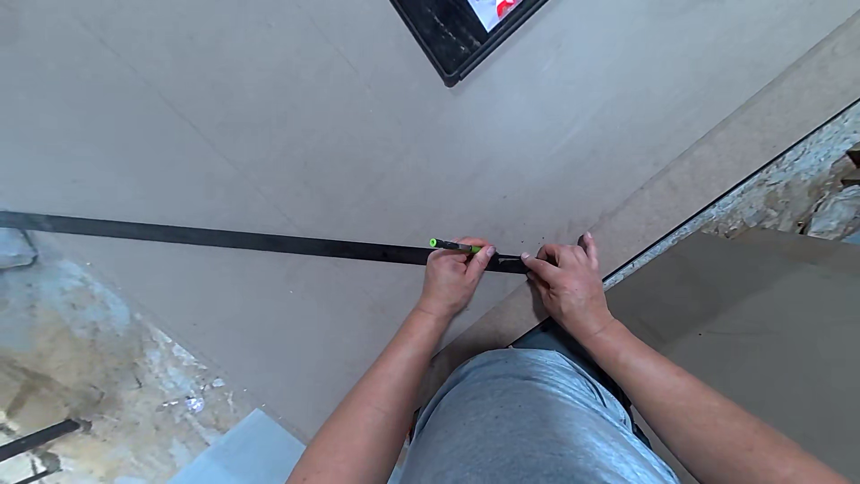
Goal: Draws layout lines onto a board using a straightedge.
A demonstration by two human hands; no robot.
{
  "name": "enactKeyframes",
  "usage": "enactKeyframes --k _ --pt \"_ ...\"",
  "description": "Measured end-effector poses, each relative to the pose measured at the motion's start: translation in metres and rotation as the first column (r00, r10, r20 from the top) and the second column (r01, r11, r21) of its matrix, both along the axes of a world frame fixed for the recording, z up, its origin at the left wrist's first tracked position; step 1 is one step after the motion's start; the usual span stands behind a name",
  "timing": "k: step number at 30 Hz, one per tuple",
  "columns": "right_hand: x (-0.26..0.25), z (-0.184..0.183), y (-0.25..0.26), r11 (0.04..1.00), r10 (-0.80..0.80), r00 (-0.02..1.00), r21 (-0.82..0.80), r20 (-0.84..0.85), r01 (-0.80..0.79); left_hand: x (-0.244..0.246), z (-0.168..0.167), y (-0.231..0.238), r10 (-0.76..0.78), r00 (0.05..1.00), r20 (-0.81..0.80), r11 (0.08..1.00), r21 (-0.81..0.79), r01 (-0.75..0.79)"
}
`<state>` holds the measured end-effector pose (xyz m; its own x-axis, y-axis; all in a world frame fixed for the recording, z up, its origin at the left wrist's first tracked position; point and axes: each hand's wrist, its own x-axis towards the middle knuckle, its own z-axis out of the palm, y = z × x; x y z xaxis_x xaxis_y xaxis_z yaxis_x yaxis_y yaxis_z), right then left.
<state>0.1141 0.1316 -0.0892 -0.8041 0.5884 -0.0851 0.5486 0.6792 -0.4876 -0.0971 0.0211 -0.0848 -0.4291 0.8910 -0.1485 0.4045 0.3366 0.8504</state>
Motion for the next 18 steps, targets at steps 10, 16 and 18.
enactKeyframes --k 10,16,18 --pt "0.004 -0.001 0.000 0.999 0.039 0.999 0.025 -0.010 -0.038 -0.012 0.011 -0.022 0.223 0.967 0.123 0.971 0.056 -0.231" --pt "0.035 -0.004 -0.014 0.992 0.105 0.994 0.069 -0.024 -0.104 -0.013 0.006 -0.097 -0.016 0.929 -0.370 0.991 -0.126 -0.033" --pt "0.043 -0.005 -0.019 0.987 0.139 0.990 0.078 0.012 -0.139 -0.002 0.006 -0.116 -0.056 0.930 -0.363 0.979 -0.203 -0.021"
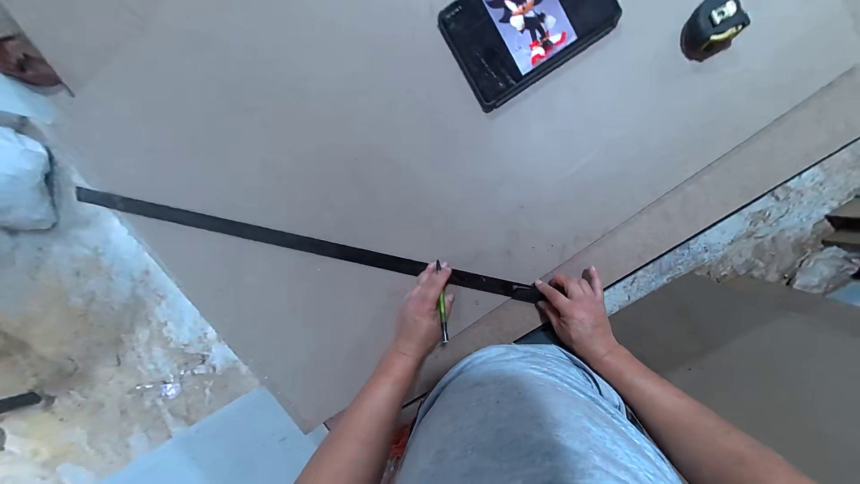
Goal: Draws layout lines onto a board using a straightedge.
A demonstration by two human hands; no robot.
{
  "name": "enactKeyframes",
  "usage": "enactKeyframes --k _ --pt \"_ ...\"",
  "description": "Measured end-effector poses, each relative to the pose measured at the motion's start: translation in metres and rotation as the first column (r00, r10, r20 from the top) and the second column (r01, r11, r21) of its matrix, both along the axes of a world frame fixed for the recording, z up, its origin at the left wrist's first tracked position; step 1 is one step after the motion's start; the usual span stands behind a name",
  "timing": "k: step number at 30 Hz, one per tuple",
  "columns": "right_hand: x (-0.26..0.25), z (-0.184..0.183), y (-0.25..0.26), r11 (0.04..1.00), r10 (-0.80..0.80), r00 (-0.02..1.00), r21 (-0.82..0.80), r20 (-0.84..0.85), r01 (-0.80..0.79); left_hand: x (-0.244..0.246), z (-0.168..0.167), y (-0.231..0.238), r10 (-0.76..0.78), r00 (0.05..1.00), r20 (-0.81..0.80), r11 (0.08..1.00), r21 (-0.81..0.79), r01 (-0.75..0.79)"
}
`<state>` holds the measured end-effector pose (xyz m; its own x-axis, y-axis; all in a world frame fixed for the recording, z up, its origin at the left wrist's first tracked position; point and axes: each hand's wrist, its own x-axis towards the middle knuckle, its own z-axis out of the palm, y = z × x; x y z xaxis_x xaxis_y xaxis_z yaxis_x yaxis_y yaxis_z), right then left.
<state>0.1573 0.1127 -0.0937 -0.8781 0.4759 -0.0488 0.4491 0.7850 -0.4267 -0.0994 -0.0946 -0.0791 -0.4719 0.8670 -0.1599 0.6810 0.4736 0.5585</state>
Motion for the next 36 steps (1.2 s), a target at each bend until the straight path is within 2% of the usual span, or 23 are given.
enactKeyframes --k 4,10,17,21,32,34,36 --pt "0.008 0.002 0.002 0.998 0.047 0.997 0.036 0.056 -0.049 0.030 -0.009 -0.026 0.038 0.999 -0.011 0.999 -0.039 -0.038" --pt "0.012 0.008 0.017 0.990 0.107 0.984 0.074 0.145 -0.118 0.068 -0.016 -0.049 0.070 0.996 -0.052 0.997 0.022 -0.069" --pt "0.015 0.008 0.029 0.980 0.160 0.967 0.089 0.196 -0.180 0.090 -0.016 -0.050 0.138 0.989 -0.060 0.990 0.007 -0.138" --pt "0.015 0.010 0.049 0.962 0.247 0.950 0.066 0.192 -0.264 0.097 -0.013 -0.040 0.154 0.985 -0.071 0.988 0.016 -0.154" --pt "-0.026 0.008 0.167 0.860 0.493 0.867 0.111 0.067 -0.498 0.134 -0.006 0.017 0.255 0.964 -0.079 0.960 -0.100 -0.262" --pt "-0.040 0.006 0.188 0.842 0.526 0.849 0.116 0.040 -0.527 0.138 -0.005 0.025 0.353 0.928 -0.119 0.920 -0.135 -0.367" --pt "-0.052 0.004 0.205 0.825 0.553 0.832 0.117 0.032 -0.553 0.139 -0.006 0.025 0.503 0.851 -0.151 0.835 -0.168 -0.524"
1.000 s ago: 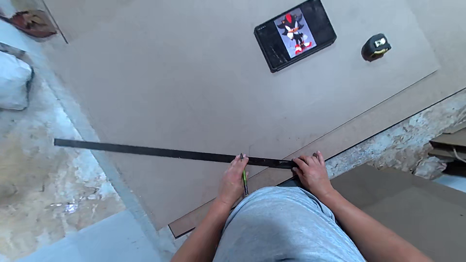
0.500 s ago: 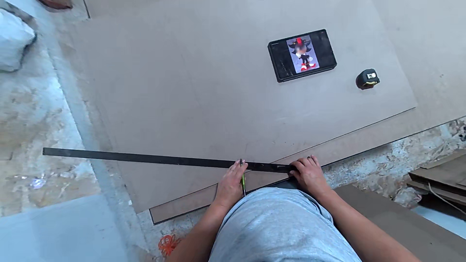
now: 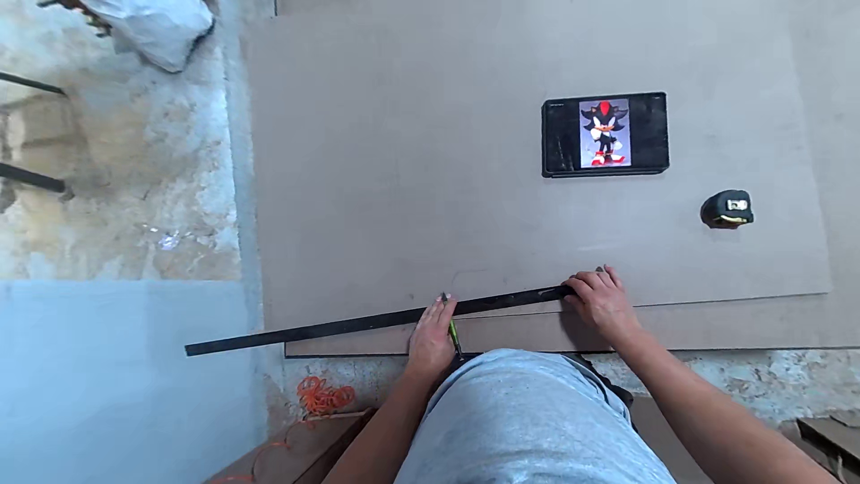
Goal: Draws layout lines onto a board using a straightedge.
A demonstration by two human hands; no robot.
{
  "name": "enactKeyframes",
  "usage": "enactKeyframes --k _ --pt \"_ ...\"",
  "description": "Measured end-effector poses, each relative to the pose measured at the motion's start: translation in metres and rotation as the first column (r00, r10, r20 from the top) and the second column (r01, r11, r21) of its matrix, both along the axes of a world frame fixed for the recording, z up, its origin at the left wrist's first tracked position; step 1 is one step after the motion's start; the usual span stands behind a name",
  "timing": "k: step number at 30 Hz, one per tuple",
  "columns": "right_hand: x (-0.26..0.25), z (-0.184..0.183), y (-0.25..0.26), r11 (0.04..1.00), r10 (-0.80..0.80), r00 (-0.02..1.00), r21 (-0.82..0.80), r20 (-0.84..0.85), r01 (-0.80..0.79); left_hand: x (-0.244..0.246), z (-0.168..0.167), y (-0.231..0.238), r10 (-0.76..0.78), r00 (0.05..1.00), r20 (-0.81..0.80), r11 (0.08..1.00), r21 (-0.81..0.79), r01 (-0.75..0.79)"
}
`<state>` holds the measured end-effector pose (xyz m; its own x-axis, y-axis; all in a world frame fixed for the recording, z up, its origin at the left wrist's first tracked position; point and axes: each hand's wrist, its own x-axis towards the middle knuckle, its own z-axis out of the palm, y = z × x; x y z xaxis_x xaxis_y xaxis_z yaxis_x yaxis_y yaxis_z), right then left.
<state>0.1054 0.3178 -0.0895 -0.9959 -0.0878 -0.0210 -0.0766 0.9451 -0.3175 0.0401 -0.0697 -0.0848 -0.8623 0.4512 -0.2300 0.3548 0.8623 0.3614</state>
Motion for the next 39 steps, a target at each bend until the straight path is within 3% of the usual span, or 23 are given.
enactKeyframes --k 3,7,17,27,39 --pt "-0.006 -0.003 0.018 0.999 0.031 0.999 -0.010 -0.011 -0.031 -0.005 -0.001 -0.014 0.224 0.974 -0.039 0.971 -0.076 -0.226" --pt "0.005 -0.005 0.027 1.000 0.027 0.999 -0.014 -0.033 -0.027 -0.008 0.005 -0.032 0.333 0.943 -0.020 0.937 -0.102 -0.334" --pt "0.023 -0.004 0.022 0.997 -0.069 0.997 -0.022 -0.037 0.068 -0.003 0.002 -0.033 0.372 0.928 0.026 0.928 0.027 -0.373" --pt "0.029 -0.010 0.021 0.995 -0.101 0.993 -0.008 -0.061 0.101 -0.003 0.008 -0.027 0.398 0.917 0.026 0.917 -0.039 -0.397" --pt "0.036 -0.008 0.031 0.993 -0.116 0.992 -0.004 -0.057 0.116 -0.002 0.001 -0.032 0.287 0.954 -0.086 0.950 -0.098 -0.295"
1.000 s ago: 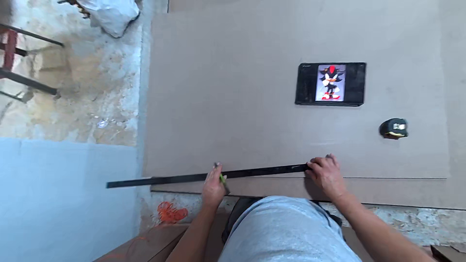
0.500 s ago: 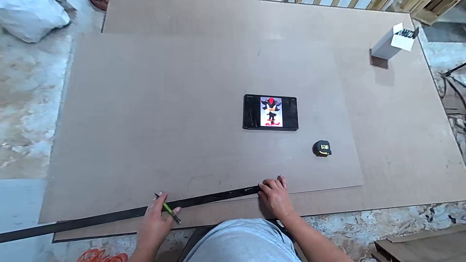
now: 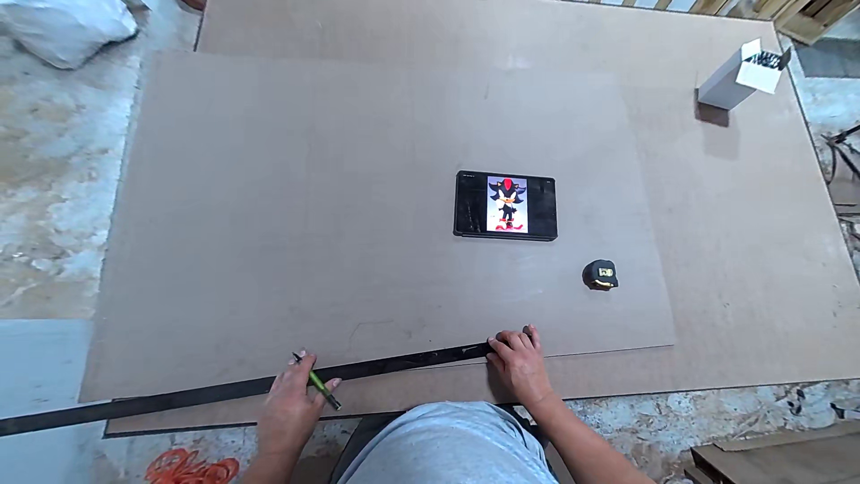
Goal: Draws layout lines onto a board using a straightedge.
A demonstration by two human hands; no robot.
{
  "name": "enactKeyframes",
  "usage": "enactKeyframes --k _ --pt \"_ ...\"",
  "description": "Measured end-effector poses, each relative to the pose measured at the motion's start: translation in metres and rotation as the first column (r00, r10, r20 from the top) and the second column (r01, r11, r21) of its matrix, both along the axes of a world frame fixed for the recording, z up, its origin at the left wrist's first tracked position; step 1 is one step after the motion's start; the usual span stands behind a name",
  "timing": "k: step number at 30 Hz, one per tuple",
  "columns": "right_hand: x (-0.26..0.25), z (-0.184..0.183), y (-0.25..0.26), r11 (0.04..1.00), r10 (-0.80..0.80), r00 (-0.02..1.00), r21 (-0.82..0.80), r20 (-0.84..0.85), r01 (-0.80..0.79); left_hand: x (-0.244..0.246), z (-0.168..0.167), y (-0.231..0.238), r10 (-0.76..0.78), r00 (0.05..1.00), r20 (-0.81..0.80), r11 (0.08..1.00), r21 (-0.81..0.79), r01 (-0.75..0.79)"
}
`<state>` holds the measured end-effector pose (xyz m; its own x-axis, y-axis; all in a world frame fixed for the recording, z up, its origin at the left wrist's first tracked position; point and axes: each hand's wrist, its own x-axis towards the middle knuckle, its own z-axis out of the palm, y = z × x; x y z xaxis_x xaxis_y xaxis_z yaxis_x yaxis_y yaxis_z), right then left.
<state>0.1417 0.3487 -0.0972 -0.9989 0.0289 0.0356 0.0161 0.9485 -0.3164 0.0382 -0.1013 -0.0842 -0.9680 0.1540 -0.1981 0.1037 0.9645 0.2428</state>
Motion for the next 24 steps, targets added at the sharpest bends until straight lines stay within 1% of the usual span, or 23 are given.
enactKeyframes --k 5,16,18,20,24 --pt "0.008 0.002 0.025 0.999 -0.034 0.999 0.014 -0.003 0.034 -0.001 -0.004 -0.010 -0.044 0.999 0.020 0.999 -0.005 0.044" --pt "0.035 0.011 0.089 0.992 -0.112 0.994 0.067 0.020 0.110 -0.003 -0.001 -0.010 -0.112 0.993 -0.036 0.993 -0.050 0.110" --pt "0.035 0.013 0.088 0.989 -0.122 0.992 0.088 0.046 0.117 -0.003 -0.002 -0.012 -0.118 0.992 -0.046 0.992 -0.052 0.115" --pt "0.032 0.014 0.076 0.989 -0.118 0.991 0.100 0.062 0.112 -0.004 -0.001 -0.013 -0.123 0.991 -0.045 0.991 -0.058 0.120" --pt "0.017 0.011 0.028 0.997 -0.066 0.997 0.041 0.048 0.064 -0.006 0.002 -0.015 -0.137 0.989 -0.058 0.990 -0.052 0.134"
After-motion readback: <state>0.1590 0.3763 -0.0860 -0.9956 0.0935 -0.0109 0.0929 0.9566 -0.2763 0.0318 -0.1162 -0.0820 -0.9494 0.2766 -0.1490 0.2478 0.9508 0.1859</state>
